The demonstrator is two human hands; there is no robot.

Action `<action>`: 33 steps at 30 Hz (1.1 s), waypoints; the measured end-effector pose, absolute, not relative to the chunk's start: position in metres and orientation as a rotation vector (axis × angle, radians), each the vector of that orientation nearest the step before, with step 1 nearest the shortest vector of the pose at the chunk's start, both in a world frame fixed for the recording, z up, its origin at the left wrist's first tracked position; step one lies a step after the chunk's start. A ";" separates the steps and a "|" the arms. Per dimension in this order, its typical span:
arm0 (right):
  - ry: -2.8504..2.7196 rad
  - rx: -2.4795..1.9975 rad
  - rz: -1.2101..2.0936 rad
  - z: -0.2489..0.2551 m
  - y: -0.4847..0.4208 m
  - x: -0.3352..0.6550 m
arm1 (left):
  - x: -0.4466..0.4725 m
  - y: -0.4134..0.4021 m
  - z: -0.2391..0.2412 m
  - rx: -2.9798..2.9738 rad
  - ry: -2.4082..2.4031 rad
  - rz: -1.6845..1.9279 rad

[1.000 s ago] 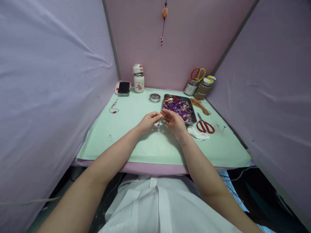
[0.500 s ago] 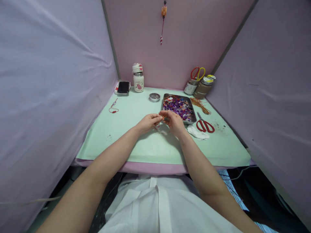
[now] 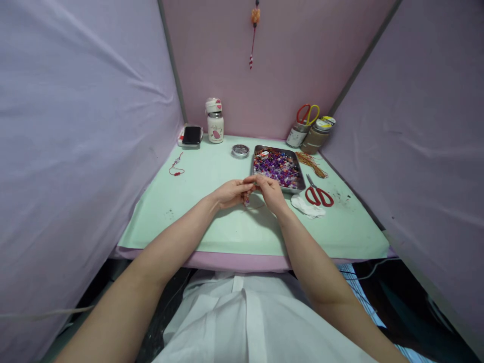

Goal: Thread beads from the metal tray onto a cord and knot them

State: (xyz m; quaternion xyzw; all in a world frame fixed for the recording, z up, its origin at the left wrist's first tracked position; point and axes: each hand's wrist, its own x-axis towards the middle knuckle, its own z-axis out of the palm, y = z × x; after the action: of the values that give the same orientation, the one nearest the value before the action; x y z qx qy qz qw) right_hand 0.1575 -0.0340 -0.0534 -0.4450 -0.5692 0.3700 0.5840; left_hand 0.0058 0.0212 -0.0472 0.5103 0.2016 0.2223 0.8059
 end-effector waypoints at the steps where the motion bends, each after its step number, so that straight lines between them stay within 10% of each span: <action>1: -1.367 -1.046 0.806 -0.052 -0.035 0.157 | 0.006 0.022 -0.047 1.077 0.430 0.469; 12: -1.633 -1.079 0.321 -0.048 -0.040 0.150 | 0.009 0.019 -0.045 0.869 0.488 0.454; 33: -1.125 -1.294 0.915 -0.058 -0.028 0.155 | 0.015 0.017 -0.051 1.413 0.693 0.804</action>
State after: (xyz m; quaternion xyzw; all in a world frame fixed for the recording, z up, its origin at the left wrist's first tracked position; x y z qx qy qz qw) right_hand 0.1551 -0.0284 -0.0577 -0.5499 -0.4780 0.3889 0.5638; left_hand 0.0153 0.0167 -0.0508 0.6180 0.3033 0.3518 0.6343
